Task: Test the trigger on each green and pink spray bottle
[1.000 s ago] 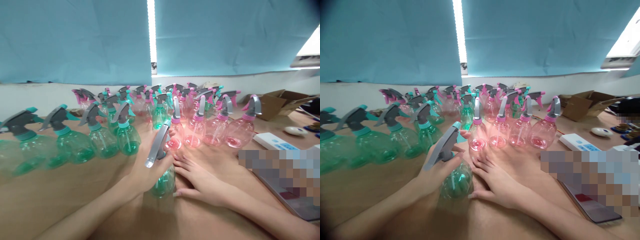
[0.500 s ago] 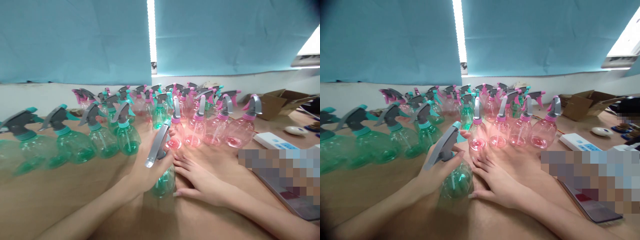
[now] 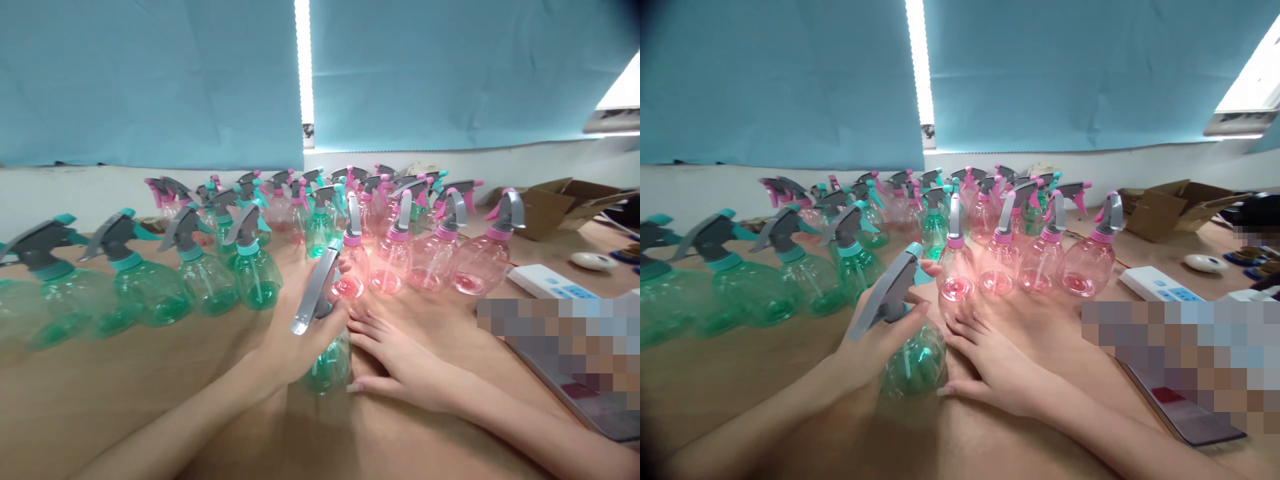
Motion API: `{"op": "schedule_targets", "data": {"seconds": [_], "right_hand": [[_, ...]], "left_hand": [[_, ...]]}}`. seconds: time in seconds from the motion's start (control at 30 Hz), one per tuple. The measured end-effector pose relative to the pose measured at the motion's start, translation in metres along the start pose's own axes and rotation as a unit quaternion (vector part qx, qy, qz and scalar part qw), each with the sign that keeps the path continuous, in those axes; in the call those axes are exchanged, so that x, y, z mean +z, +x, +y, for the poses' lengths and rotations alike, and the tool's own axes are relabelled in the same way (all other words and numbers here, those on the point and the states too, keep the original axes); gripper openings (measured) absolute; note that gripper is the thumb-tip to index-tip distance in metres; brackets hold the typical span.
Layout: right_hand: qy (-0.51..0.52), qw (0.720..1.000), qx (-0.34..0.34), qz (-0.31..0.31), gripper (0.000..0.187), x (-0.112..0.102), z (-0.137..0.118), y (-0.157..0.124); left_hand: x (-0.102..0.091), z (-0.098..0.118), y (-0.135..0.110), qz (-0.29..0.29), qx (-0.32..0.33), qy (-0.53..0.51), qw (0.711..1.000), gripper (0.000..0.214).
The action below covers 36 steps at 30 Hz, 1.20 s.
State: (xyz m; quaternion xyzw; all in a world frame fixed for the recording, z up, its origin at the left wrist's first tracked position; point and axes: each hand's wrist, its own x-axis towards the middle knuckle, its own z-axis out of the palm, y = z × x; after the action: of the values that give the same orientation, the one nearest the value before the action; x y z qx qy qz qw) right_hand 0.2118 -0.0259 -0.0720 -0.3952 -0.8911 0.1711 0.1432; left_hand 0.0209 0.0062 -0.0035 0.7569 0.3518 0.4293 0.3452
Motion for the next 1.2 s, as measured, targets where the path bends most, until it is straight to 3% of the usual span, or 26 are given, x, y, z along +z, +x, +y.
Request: {"op": "schedule_targets", "data": {"seconds": [0.3, 0.63, 0.87, 1.2], "right_hand": [[0.006, 1.000, 0.002, 0.009, 0.067, 0.002, 0.001, 0.000], [0.001, 1.000, 0.009, 0.020, 0.072, 0.005, 0.001, -0.002], [-0.004, 1.000, 0.006, 0.013, 0.069, 0.003, 0.001, -0.001], [0.001, 1.000, 0.001, 0.021, 0.068, 0.005, 0.002, -0.001]], "left_hand": [[-0.004, -0.006, 0.003, -0.028, 0.010, 0.033, 0.999, 0.030], [-0.006, 0.004, 0.001, -0.029, -0.009, 0.060, 0.998, 0.022], [-0.008, -0.003, 0.000, -0.038, 0.009, 0.051, 0.998, 0.040], [-0.007, -0.008, -0.001, -0.028, 0.033, 0.063, 0.997, 0.038]]}}
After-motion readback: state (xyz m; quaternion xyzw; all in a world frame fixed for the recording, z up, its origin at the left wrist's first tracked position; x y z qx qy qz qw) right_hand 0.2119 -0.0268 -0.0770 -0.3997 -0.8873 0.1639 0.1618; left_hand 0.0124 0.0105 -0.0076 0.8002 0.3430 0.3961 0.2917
